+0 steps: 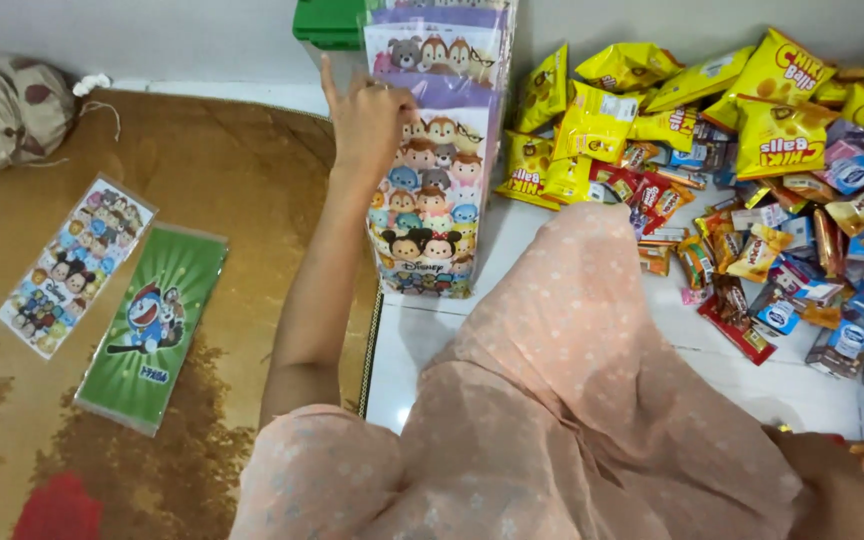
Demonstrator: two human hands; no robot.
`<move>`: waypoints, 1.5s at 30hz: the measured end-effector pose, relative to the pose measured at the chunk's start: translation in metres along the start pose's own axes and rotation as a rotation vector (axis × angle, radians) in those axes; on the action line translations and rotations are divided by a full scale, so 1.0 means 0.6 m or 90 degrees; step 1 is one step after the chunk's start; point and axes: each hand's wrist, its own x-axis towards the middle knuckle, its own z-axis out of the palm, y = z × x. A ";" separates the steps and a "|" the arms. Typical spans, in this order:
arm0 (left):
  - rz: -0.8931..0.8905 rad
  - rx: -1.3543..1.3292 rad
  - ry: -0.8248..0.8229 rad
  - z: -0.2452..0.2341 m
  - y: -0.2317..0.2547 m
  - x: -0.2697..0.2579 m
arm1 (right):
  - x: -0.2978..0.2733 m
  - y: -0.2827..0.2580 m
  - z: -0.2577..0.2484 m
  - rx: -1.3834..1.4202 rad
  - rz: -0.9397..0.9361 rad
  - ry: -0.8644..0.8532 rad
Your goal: The person is manually packing individual snack packets into small decorative plastic bags while sitting on the floor.
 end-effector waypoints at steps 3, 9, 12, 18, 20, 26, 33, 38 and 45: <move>-0.030 -0.020 -0.050 -0.019 0.018 0.006 | -0.046 -0.016 -0.014 0.051 0.037 0.007; 0.044 0.011 0.078 0.004 0.014 -0.017 | 0.040 0.000 0.009 -0.243 -0.083 -0.048; 0.062 -0.026 0.070 -0.042 0.043 -0.023 | 0.017 -0.008 0.003 -0.143 -0.043 -0.058; 0.109 -0.088 0.085 -0.094 0.104 -0.019 | 0.028 -0.001 0.006 -0.100 -0.039 -0.026; 0.135 -0.114 0.069 -0.107 0.138 -0.014 | 0.078 0.016 0.019 -0.084 -0.068 -0.056; 0.235 -0.176 -0.014 -0.025 0.272 -0.014 | 0.076 0.020 0.040 -0.031 -0.077 -0.110; 0.301 -0.310 -0.325 0.291 0.431 -0.105 | 0.110 -0.049 0.097 -0.034 -0.191 -0.157; 0.141 -0.440 -0.283 0.234 0.445 -0.056 | 0.056 -0.071 0.061 -0.046 -0.150 -0.131; -0.018 -0.141 -0.507 0.441 0.305 -0.013 | 0.117 -0.096 0.124 -0.036 -0.093 -0.116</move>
